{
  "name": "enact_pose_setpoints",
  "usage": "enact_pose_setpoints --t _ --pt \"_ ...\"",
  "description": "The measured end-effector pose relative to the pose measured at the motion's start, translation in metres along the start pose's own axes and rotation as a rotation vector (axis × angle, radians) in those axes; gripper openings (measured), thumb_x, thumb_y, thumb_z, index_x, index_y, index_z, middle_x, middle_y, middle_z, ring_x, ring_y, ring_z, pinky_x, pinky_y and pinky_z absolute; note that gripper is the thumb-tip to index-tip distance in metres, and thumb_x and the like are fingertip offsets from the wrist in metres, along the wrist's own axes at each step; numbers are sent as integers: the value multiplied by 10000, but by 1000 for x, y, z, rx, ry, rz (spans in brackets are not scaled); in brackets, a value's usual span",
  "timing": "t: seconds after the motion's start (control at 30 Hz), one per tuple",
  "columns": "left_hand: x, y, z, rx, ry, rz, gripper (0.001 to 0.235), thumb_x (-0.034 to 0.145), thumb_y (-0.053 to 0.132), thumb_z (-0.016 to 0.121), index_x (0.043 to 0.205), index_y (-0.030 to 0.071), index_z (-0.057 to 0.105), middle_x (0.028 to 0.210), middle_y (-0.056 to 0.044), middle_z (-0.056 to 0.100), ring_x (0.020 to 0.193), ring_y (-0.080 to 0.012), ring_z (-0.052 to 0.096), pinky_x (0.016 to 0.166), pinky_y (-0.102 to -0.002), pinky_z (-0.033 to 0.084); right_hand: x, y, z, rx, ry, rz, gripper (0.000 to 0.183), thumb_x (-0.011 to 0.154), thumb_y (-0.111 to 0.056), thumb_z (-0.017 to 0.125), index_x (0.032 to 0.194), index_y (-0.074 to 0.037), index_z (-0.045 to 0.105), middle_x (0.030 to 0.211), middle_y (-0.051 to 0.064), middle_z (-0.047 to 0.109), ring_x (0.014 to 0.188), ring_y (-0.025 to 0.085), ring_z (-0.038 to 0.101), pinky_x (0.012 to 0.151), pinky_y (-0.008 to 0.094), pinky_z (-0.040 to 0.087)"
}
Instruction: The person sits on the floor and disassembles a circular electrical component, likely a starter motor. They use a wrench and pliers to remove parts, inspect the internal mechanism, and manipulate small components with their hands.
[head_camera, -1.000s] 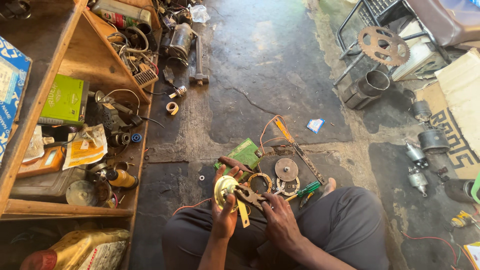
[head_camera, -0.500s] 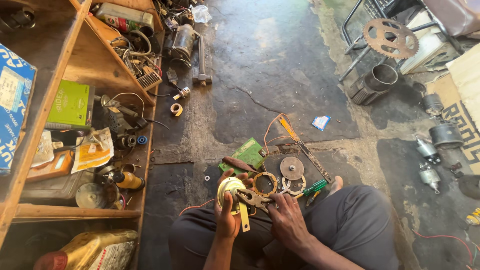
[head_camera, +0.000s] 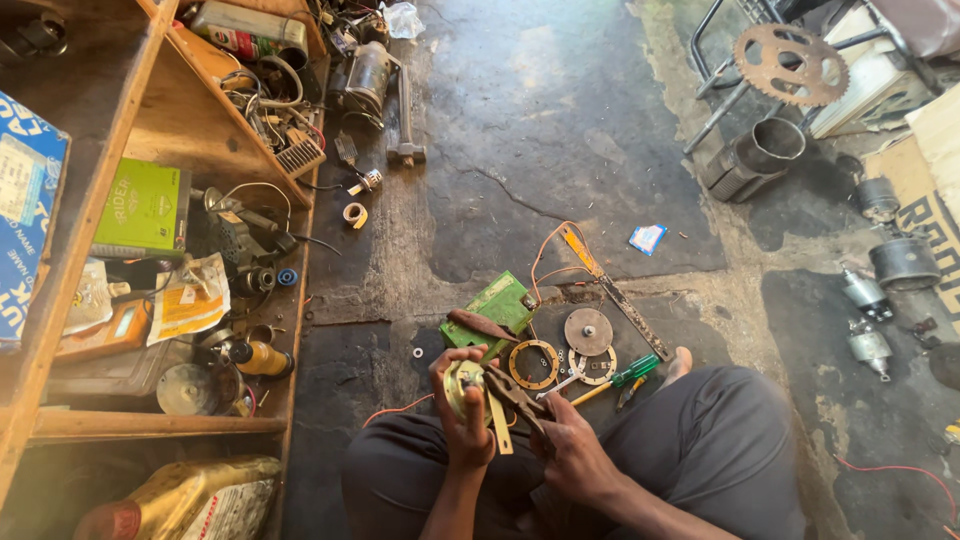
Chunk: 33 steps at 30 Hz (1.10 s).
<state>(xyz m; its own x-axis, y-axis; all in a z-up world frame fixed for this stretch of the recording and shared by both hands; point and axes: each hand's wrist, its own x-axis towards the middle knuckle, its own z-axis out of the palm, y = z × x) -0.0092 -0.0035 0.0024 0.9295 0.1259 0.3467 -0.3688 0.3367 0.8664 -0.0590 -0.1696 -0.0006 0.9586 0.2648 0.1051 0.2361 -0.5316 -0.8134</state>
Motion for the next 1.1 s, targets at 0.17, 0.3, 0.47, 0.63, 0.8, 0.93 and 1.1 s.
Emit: enact_pose_setpoints --t 0.17,0.3,0.47,0.63,0.8,0.93,1.1 --pt "-1 -13 -7 -199 57 35 412 1066 388 535 1237 22 451 1157 -176 533 1057 -262 571 971 -409 508 5 3 1 -37 25 -121 173 604 53 703 769 25 659 1030 198 581 989 388 587 798 451 507" --pt "0 -16 -10 -299 98 -91 387 1034 345 551 1198 12 441 1095 -196 546 988 -263 560 907 -396 497 6 8 0 -85 44 -151 178 622 42 712 791 36 654 1018 198 572 980 391 582 797 464 499" --pt "-1 -17 -12 -368 50 -142 373 1041 339 541 1209 16 459 1090 -180 553 982 -243 571 910 -376 516 1 15 2 -141 84 -171 175 622 30 698 791 22 654 1025 173 571 979 362 579 796 456 501" --pt "0 -14 -23 -756 14 -537 364 1055 381 511 1214 55 498 1022 -169 598 847 -236 623 705 -352 553 7 24 -12 -290 33 -268 155 572 -30 724 708 -22 651 1038 162 551 982 354 556 819 471 470" --pt "7 -1 -38 -798 -70 -904 464 1023 476 483 1219 58 530 1040 -186 668 855 -276 697 612 -380 576 16 18 -36 -469 -78 -298 194 580 -51 708 773 -39 699 1076 140 568 1006 347 549 850 476 458" --pt "11 6 -34 -891 -140 -866 512 1044 489 497 1282 36 513 1118 -206 680 945 -343 706 692 -442 603 27 -1 -51 -532 83 -412 330 636 -20 673 956 -55 747 1233 117 610 1185 320 555 978 488 434" --pt "16 16 -29 -827 -97 -770 639 954 356 621 1457 11 428 1244 -218 638 1149 -337 649 953 -525 558 14 -23 -67 -512 104 -316 345 680 2 662 1015 -46 729 1302 126 604 1287 328 535 1070 512 394"
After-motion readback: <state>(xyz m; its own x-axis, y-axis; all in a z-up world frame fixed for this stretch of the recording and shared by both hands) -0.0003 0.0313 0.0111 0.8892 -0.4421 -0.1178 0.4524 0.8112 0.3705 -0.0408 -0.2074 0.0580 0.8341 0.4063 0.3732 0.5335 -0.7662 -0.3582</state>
